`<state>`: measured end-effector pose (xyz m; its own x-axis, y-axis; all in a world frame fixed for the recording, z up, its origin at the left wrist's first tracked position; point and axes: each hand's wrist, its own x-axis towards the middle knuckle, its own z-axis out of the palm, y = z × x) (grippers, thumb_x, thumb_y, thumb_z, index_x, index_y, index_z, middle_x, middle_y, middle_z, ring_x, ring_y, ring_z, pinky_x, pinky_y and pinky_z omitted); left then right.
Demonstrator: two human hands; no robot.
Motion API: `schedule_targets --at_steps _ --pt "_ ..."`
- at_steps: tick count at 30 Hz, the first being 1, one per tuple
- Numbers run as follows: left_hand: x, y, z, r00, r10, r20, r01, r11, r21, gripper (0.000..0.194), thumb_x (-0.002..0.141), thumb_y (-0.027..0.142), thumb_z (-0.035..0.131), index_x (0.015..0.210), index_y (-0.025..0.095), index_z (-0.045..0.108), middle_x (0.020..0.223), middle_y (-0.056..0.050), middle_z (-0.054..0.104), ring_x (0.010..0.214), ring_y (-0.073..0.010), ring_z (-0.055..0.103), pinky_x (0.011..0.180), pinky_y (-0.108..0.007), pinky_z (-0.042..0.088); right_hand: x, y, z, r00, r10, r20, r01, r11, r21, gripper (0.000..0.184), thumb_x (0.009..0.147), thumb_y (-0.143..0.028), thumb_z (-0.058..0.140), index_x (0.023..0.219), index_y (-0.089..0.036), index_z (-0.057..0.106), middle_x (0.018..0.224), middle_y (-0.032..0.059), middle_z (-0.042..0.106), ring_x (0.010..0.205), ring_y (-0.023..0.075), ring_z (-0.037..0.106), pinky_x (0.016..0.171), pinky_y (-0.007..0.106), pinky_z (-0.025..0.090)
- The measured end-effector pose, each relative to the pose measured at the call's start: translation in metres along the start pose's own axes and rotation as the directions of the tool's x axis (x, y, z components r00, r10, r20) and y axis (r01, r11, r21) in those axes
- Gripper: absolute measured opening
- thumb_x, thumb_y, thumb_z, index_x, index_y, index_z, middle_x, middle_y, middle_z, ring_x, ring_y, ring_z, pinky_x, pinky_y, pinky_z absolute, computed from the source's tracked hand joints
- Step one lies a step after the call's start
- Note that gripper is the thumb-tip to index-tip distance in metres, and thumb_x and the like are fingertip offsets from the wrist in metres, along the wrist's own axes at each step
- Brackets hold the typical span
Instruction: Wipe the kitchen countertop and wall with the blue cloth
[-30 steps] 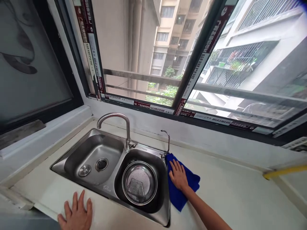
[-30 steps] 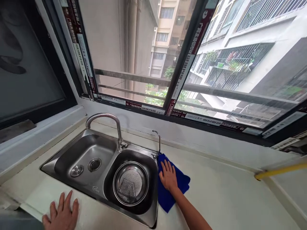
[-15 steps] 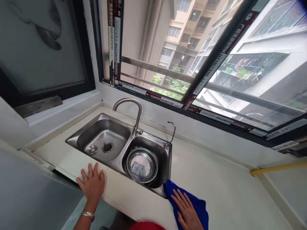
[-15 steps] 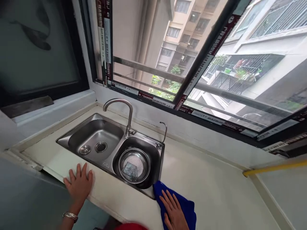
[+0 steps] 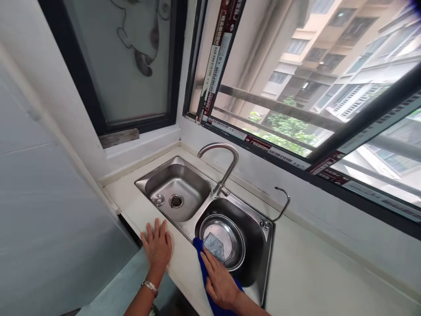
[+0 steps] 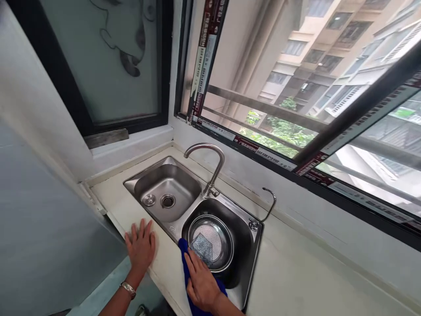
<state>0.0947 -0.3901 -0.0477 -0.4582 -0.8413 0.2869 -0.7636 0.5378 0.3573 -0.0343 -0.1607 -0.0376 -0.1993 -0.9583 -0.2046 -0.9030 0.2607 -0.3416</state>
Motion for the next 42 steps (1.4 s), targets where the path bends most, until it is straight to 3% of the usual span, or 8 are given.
schedule_targets --at_steps 6,12,20,25,28,34,39,42 --pt "-0.001 -0.002 0.003 1.000 0.001 -0.005 -0.001 0.997 0.077 0.048 0.098 0.026 0.035 0.144 0.026 0.048 0.157 -0.006 0.043 0.149 -0.0386 0.027 0.122 -0.067 0.018 0.092 -0.056 0.000 0.990 -0.010 -0.139 0.003 0.999 -0.052 0.077 0.087 -0.028 0.049 0.157 -0.012 0.019 0.166 0.0168 0.007 0.152 0.0347 0.012 0.123 0.051 0.027" --pt "0.003 0.001 -0.004 1.000 0.003 -0.013 -0.003 0.999 0.052 0.048 0.097 0.026 0.035 0.143 0.023 0.049 0.157 -0.009 0.043 0.150 -0.0388 0.024 0.120 -0.069 0.017 0.094 -0.052 -0.002 0.976 0.008 -0.217 0.006 0.998 0.066 0.072 0.084 -0.028 0.052 0.152 -0.022 0.031 0.162 0.0137 0.027 0.142 0.0348 0.036 0.113 0.057 0.038" --pt "0.007 0.012 -0.018 1.000 -0.007 -0.001 0.007 1.000 0.024 0.049 0.097 0.028 0.033 0.142 0.021 0.051 0.155 -0.012 0.045 0.150 -0.0389 0.023 0.119 -0.069 0.019 -0.034 0.020 0.015 0.939 0.086 -0.333 -0.060 0.994 0.090 0.057 0.084 -0.022 0.047 0.142 -0.023 0.048 0.138 0.0129 0.057 0.126 0.0275 0.053 0.107 0.050 0.045" --pt "0.009 0.012 -0.021 0.998 -0.010 0.056 0.010 1.000 -0.011 0.052 0.098 0.034 0.028 0.142 0.019 0.051 0.157 -0.012 0.043 0.150 -0.0392 0.024 0.120 -0.067 0.018 -0.147 0.066 0.027 0.917 0.009 -0.398 -0.068 0.989 -0.134 0.054 0.089 -0.019 0.045 0.143 -0.025 0.048 0.130 0.0105 0.064 0.113 0.0254 0.060 0.099 0.045 0.051" --pt "0.010 0.012 -0.018 1.000 0.004 0.012 -0.004 1.000 -0.025 0.053 0.097 0.035 0.028 0.141 0.018 0.052 0.155 -0.014 0.045 0.150 -0.0392 0.024 0.119 -0.067 0.018 -0.183 0.093 0.024 0.909 -0.029 -0.416 -0.070 0.973 -0.220 0.056 0.090 -0.017 0.044 0.145 -0.028 0.046 0.128 0.0081 0.065 0.110 0.0238 0.061 0.095 0.042 0.052" --pt "0.010 0.014 -0.013 0.998 0.025 -0.062 -0.025 1.000 0.003 0.054 0.097 0.035 0.027 0.142 0.018 0.051 0.154 -0.014 0.047 0.151 -0.0362 0.023 0.120 -0.064 0.017 -0.159 0.145 -0.005 0.709 0.330 -0.623 -0.515 0.846 -0.140 0.052 0.092 -0.021 0.043 0.143 -0.031 0.050 0.126 0.0074 0.064 0.116 0.0247 0.058 0.096 0.042 0.047" --pt "0.014 0.009 -0.012 0.998 -0.013 0.068 0.010 0.999 0.038 0.055 0.094 0.036 0.033 0.145 0.024 0.047 0.157 -0.012 0.043 0.150 -0.0374 0.025 0.118 -0.066 0.020 -0.113 0.188 -0.030 0.603 0.433 -0.670 -0.645 0.759 -0.090 0.046 0.092 -0.022 0.042 0.135 -0.029 0.057 0.128 0.0074 0.061 0.118 0.0250 0.054 0.095 0.041 0.041" --pt "0.017 0.006 -0.011 0.988 -0.062 0.143 0.052 0.996 0.072 0.056 0.094 0.039 0.031 0.147 0.027 0.044 0.159 -0.009 0.040 0.151 -0.0353 0.023 0.119 -0.064 0.020 -0.093 0.221 -0.044 0.481 0.504 -0.717 -0.732 0.681 -0.012 0.043 0.095 -0.025 0.037 0.134 -0.024 0.056 0.127 0.0107 0.061 0.114 0.0263 0.054 0.093 0.042 0.038"
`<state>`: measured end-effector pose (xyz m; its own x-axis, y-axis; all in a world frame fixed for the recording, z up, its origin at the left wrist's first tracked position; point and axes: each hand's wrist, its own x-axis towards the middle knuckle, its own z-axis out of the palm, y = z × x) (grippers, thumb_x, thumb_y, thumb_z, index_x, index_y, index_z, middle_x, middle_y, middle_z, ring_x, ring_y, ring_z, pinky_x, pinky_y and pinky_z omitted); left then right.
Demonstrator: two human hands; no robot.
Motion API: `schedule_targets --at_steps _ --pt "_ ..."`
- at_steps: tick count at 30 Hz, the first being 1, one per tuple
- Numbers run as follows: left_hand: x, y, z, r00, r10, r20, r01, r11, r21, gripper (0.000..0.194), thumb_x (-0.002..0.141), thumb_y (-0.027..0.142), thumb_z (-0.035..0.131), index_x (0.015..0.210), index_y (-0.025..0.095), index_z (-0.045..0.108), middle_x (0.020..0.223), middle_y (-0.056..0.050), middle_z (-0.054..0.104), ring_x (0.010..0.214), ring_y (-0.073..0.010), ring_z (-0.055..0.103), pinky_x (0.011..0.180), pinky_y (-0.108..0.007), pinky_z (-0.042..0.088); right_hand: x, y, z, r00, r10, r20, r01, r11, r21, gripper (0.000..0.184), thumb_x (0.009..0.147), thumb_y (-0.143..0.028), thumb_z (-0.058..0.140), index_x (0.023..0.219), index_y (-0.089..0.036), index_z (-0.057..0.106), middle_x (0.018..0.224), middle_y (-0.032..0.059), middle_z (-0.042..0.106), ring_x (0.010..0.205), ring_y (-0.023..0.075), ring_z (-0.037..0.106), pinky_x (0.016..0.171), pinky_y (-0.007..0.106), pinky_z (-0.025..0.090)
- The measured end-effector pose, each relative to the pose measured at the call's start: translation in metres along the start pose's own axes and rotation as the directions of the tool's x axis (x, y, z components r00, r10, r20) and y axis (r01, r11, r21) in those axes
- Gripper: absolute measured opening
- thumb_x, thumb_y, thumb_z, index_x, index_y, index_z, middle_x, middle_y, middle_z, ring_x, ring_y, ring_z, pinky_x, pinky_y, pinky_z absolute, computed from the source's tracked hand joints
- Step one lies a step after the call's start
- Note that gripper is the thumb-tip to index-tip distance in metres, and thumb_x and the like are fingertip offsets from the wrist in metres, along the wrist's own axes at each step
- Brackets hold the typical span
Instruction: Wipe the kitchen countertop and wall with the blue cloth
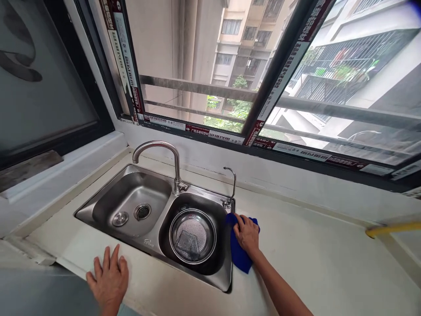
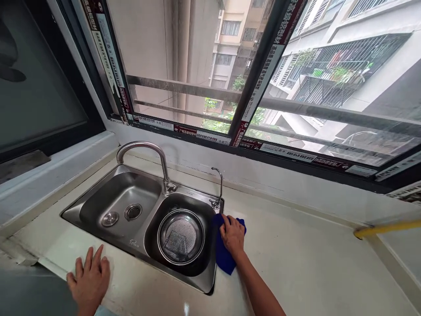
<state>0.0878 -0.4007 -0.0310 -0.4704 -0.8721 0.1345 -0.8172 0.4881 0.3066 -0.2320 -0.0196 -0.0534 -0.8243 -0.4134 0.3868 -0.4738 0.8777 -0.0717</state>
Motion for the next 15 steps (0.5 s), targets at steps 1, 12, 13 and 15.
schedule_targets --at_steps 1,12,13,15 --pt "0.001 0.000 0.000 1.000 -0.011 0.016 0.011 1.000 0.009 0.056 0.094 0.040 0.030 0.147 0.028 0.043 0.160 -0.008 0.039 0.152 -0.0346 0.022 0.119 -0.063 0.020 0.012 0.004 0.005 0.999 0.051 -0.019 -0.051 0.999 -0.008 0.043 0.096 -0.026 0.036 0.134 -0.022 0.056 0.126 0.0118 0.062 0.112 0.0267 0.054 0.092 0.043 0.038" --pt "0.001 0.008 -0.005 0.996 -0.067 0.058 0.067 0.998 0.012 0.059 0.096 0.047 0.021 0.145 0.026 0.045 0.162 -0.006 0.036 0.153 -0.0322 0.019 0.123 -0.059 0.015 0.105 0.035 0.045 0.980 0.193 -0.054 -0.196 0.979 -0.051 0.055 0.093 -0.022 0.034 0.148 -0.018 0.041 0.147 0.0132 0.050 0.128 0.0304 0.042 0.100 0.050 0.031" --pt "0.001 0.007 -0.005 0.995 -0.076 0.070 0.076 0.997 0.005 0.059 0.096 0.048 0.021 0.146 0.026 0.045 0.162 -0.006 0.035 0.153 -0.0322 0.018 0.123 -0.059 0.015 0.103 0.034 0.044 0.988 0.151 -0.032 -0.153 0.987 -0.053 0.055 0.092 -0.022 0.035 0.147 -0.019 0.043 0.148 0.0114 0.050 0.130 0.0296 0.041 0.102 0.050 0.031" --pt "0.002 0.006 -0.004 0.994 -0.071 0.081 0.071 0.997 0.002 0.059 0.096 0.048 0.022 0.146 0.028 0.043 0.163 -0.005 0.033 0.153 -0.0327 0.018 0.123 -0.060 0.015 0.094 0.030 0.041 0.996 0.085 0.004 -0.084 0.995 -0.060 0.055 0.091 -0.023 0.037 0.145 -0.020 0.046 0.150 0.0089 0.049 0.133 0.0293 0.039 0.104 0.049 0.032"
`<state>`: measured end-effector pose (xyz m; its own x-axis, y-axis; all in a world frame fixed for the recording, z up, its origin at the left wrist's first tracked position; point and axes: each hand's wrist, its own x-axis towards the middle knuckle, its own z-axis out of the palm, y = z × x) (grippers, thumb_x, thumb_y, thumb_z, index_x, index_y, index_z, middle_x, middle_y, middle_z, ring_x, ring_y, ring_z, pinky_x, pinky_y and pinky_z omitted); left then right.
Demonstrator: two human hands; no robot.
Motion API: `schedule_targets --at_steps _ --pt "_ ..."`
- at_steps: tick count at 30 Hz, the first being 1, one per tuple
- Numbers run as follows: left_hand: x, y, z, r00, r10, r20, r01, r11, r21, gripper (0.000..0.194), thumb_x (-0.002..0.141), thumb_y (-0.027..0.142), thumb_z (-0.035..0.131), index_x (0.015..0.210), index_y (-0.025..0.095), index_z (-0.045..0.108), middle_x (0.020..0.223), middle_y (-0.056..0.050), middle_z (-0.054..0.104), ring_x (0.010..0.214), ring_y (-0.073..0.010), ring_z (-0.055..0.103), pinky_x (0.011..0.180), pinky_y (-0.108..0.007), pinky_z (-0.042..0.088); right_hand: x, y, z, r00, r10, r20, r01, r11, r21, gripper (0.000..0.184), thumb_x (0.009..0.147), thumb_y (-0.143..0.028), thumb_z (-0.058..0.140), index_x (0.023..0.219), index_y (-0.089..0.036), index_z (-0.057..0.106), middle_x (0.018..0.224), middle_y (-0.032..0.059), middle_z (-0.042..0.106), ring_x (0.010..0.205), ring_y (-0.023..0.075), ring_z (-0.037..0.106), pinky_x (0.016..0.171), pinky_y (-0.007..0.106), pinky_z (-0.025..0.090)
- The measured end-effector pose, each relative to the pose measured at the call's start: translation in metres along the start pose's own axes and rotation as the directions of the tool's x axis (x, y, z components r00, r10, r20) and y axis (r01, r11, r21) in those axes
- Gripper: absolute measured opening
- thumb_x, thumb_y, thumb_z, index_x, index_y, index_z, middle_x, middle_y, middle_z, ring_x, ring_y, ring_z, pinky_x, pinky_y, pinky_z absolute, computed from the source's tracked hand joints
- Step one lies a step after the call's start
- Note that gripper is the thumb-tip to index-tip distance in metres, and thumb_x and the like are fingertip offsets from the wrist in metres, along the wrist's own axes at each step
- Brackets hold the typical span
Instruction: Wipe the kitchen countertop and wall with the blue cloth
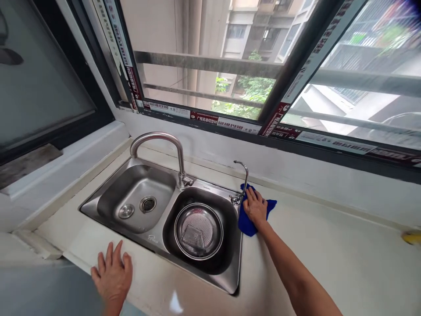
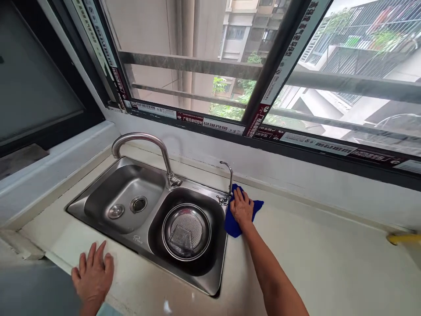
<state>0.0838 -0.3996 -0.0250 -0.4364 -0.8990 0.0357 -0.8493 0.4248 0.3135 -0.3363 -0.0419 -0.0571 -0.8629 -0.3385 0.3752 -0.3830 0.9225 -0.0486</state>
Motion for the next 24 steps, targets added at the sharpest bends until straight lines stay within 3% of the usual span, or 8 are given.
schedule_targets --at_steps 5,11,15,19,22,24 --pt "0.001 -0.002 0.002 0.997 0.042 -0.072 -0.040 0.999 0.024 0.059 0.096 0.048 0.021 0.144 0.026 0.047 0.160 -0.007 0.038 0.151 -0.0352 0.024 0.121 -0.062 0.018 -0.047 -0.009 -0.022 0.990 -0.129 0.049 0.130 0.992 -0.006 0.050 0.091 -0.022 0.038 0.138 -0.020 0.055 0.151 0.0063 0.048 0.136 0.0284 0.039 0.103 0.046 0.035" --pt "-0.001 -0.001 0.001 0.990 0.084 -0.115 -0.083 0.996 0.014 0.062 0.096 0.046 0.017 0.142 0.022 0.050 0.158 -0.009 0.042 0.148 -0.0384 0.028 0.119 -0.064 0.020 -0.108 -0.030 -0.055 0.958 -0.281 0.058 0.279 0.959 0.042 0.037 0.091 -0.019 0.040 0.115 -0.026 0.068 0.134 0.0002 0.064 0.133 0.0232 0.045 0.105 0.044 0.035" --pt "-0.004 0.000 -0.002 0.985 0.097 -0.140 -0.096 0.995 0.011 0.061 0.097 0.044 0.017 0.141 0.020 0.052 0.158 -0.010 0.042 0.148 -0.0386 0.027 0.119 -0.062 0.020 -0.153 -0.033 -0.069 0.936 -0.350 0.045 0.346 0.936 0.066 0.041 0.088 -0.017 0.041 0.121 -0.026 0.065 0.137 -0.0006 0.062 0.132 0.0234 0.048 0.106 0.045 0.036" --pt "-0.008 0.001 -0.003 0.982 0.112 -0.152 -0.112 0.994 0.011 0.059 0.098 0.041 0.018 0.143 0.019 0.050 0.158 -0.011 0.042 0.150 -0.0381 0.024 0.121 -0.062 0.018 -0.217 -0.003 -0.085 0.919 -0.393 0.029 0.388 0.916 0.106 0.059 0.088 -0.018 0.041 0.147 -0.028 0.042 0.150 -0.0006 0.049 0.138 0.0237 0.045 0.110 0.046 0.035" --pt "-0.008 0.000 -0.001 0.981 0.114 -0.155 -0.116 0.993 -0.003 0.056 0.098 0.039 0.022 0.142 0.019 0.050 0.157 -0.011 0.042 0.150 -0.0385 0.024 0.120 -0.064 0.017 -0.273 0.032 -0.107 0.903 -0.428 0.047 0.421 0.901 0.103 0.069 0.087 -0.021 0.043 0.154 -0.033 0.028 0.152 -0.0012 0.047 0.138 0.0249 0.045 0.110 0.047 0.034" --pt "-0.008 0.000 0.000 0.979 0.114 -0.171 -0.118 0.993 -0.015 0.055 0.097 0.037 0.026 0.142 0.018 0.051 0.157 -0.012 0.042 0.150 -0.0383 0.023 0.121 -0.064 0.017 -0.305 0.049 -0.123 0.866 -0.496 0.055 0.493 0.868 0.068 0.071 0.086 -0.022 0.042 0.155 -0.030 0.027 0.151 -0.0002 0.047 0.139 0.0243 0.044 0.112 0.045 0.032"
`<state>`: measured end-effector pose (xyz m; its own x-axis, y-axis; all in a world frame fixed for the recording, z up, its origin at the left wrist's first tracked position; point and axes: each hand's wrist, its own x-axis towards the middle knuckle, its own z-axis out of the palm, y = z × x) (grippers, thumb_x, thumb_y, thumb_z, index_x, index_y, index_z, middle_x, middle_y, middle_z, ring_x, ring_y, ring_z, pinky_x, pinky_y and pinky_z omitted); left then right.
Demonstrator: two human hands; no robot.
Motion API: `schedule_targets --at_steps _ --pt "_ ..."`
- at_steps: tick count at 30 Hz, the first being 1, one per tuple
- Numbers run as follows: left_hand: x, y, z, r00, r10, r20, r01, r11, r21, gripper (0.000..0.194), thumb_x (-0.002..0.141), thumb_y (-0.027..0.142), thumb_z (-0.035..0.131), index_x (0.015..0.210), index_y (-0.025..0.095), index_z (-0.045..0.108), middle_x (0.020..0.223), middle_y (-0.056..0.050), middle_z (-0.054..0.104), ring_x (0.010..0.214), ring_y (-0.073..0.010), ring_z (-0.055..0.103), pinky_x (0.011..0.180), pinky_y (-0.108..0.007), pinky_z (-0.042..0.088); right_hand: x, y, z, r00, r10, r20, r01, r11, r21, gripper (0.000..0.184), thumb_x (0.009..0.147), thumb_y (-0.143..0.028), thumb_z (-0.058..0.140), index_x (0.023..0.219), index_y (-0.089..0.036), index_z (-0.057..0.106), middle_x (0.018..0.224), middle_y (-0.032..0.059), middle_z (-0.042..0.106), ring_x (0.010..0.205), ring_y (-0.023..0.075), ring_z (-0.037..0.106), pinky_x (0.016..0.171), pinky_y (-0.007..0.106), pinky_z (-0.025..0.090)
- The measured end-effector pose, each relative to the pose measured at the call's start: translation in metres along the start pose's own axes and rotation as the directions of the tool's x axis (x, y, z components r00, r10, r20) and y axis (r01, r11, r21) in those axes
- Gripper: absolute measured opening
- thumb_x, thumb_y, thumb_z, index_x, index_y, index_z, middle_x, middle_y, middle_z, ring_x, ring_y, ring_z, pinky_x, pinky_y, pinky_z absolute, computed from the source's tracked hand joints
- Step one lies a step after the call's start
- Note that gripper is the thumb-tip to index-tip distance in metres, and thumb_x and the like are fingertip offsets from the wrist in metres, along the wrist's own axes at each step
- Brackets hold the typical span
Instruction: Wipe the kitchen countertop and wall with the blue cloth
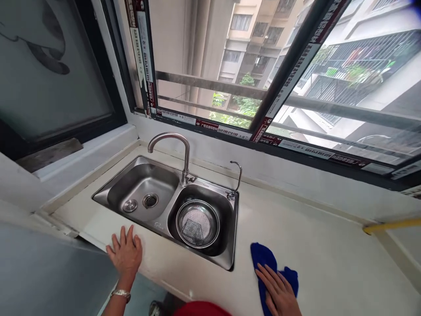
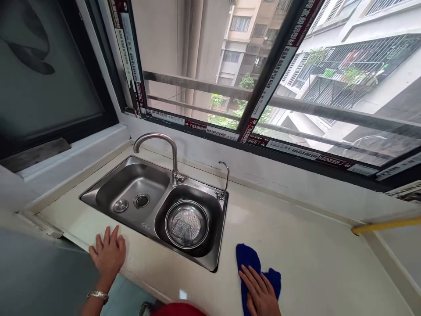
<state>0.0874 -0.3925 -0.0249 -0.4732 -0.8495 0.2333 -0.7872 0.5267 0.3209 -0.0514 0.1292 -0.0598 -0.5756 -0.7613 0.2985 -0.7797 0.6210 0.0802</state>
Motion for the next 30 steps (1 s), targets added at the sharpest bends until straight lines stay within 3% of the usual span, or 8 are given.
schedule_targets --at_steps 5,7,10,14,19,22,25,30 --pt "0.000 0.000 0.001 1.000 0.000 0.015 0.001 0.999 -0.042 0.054 0.093 0.032 0.038 0.144 0.020 0.048 0.156 -0.014 0.044 0.150 -0.0382 0.024 0.120 -0.066 0.016 -0.019 -0.026 -0.025 0.990 -0.104 0.094 0.109 0.993 -0.049 0.074 0.082 -0.017 0.039 0.155 -0.017 0.026 0.156 0.0066 0.041 0.147 0.0242 0.033 0.122 0.045 0.014" --pt "0.001 0.000 0.003 1.000 0.010 -0.010 -0.011 0.998 -0.056 0.053 0.093 0.032 0.038 0.143 0.019 0.049 0.156 -0.014 0.044 0.149 -0.0388 0.025 0.119 -0.067 0.016 -0.003 -0.039 -0.027 0.965 -0.206 0.164 0.203 0.978 0.037 0.077 0.080 -0.018 0.041 0.155 -0.016 0.025 0.159 0.0076 0.036 0.149 0.0262 0.027 0.125 0.048 0.008" --pt "0.001 -0.002 0.008 0.995 0.037 -0.089 -0.043 0.996 -0.072 0.051 0.095 0.034 0.036 0.140 0.018 0.053 0.153 -0.016 0.047 0.149 -0.0387 0.026 0.119 -0.065 0.017 0.030 -0.054 -0.026 0.871 -0.402 0.283 0.339 0.908 0.248 0.083 0.077 -0.019 0.044 0.157 -0.019 0.021 0.161 0.0067 0.030 0.151 0.0279 0.020 0.125 0.054 0.009" --pt "0.000 -0.004 0.013 0.992 0.043 -0.116 -0.052 0.995 -0.081 0.049 0.096 0.035 0.036 0.138 0.018 0.055 0.151 -0.015 0.050 0.149 -0.0379 0.027 0.120 -0.064 0.015 0.074 -0.075 -0.021 0.772 -0.510 0.379 0.324 0.829 0.456 0.083 0.077 -0.017 0.044 0.157 -0.023 0.019 0.163 0.0054 0.025 0.153 0.0279 0.015 0.123 0.060 0.018" --pt "-0.001 -0.003 0.011 0.995 0.015 -0.103 -0.022 0.997 -0.071 0.049 0.098 0.037 0.033 0.138 0.019 0.055 0.152 -0.013 0.049 0.149 -0.0360 0.026 0.121 -0.062 0.014 0.140 -0.120 -0.012 0.731 -0.574 0.370 0.290 0.751 0.594 0.083 0.075 -0.017 0.047 0.155 -0.022 0.025 0.165 0.0047 0.022 0.153 0.0273 0.010 0.125 0.060 0.015" --pt "-0.001 -0.002 0.008 0.996 -0.010 -0.085 0.004 0.998 -0.068 0.050 0.098 0.037 0.031 0.138 0.019 0.055 0.154 -0.012 0.047 0.150 -0.0362 0.025 0.121 -0.063 0.014 0.179 -0.158 -0.002 0.750 -0.577 0.322 0.281 0.719 0.635 0.081 0.076 -0.022 0.048 0.154 -0.023 0.026 0.165 0.0041 0.023 0.153 0.0270 0.010 0.125 0.059 0.013" --pt "0.001 -0.001 0.005 0.999 -0.022 -0.025 0.021 0.998 -0.057 0.050 0.097 0.037 0.031 0.139 0.020 0.054 0.155 -0.011 0.045 0.149 -0.0379 0.025 0.121 -0.065 0.015 0.207 -0.197 0.009 0.827 -0.482 0.291 0.218 0.751 0.623 0.081 0.078 -0.027 0.051 0.155 -0.021 0.024 0.165 0.0077 0.019 0.152 0.0286 0.016 0.124 0.055 0.019" --pt "0.002 0.001 -0.002 0.999 -0.039 0.022 0.040 0.998 -0.048 0.056 0.097 0.040 0.023 0.140 0.020 0.052 0.157 -0.011 0.043 0.149 -0.0388 0.025 0.120 -0.064 0.017 0.210 -0.216 0.020 0.938 -0.260 0.231 0.088 0.820 0.565 0.075 0.079 -0.029 0.053 0.150 -0.018 0.033 0.161 0.0158 0.028 0.142 0.0330 0.035 0.116 0.054 0.034"
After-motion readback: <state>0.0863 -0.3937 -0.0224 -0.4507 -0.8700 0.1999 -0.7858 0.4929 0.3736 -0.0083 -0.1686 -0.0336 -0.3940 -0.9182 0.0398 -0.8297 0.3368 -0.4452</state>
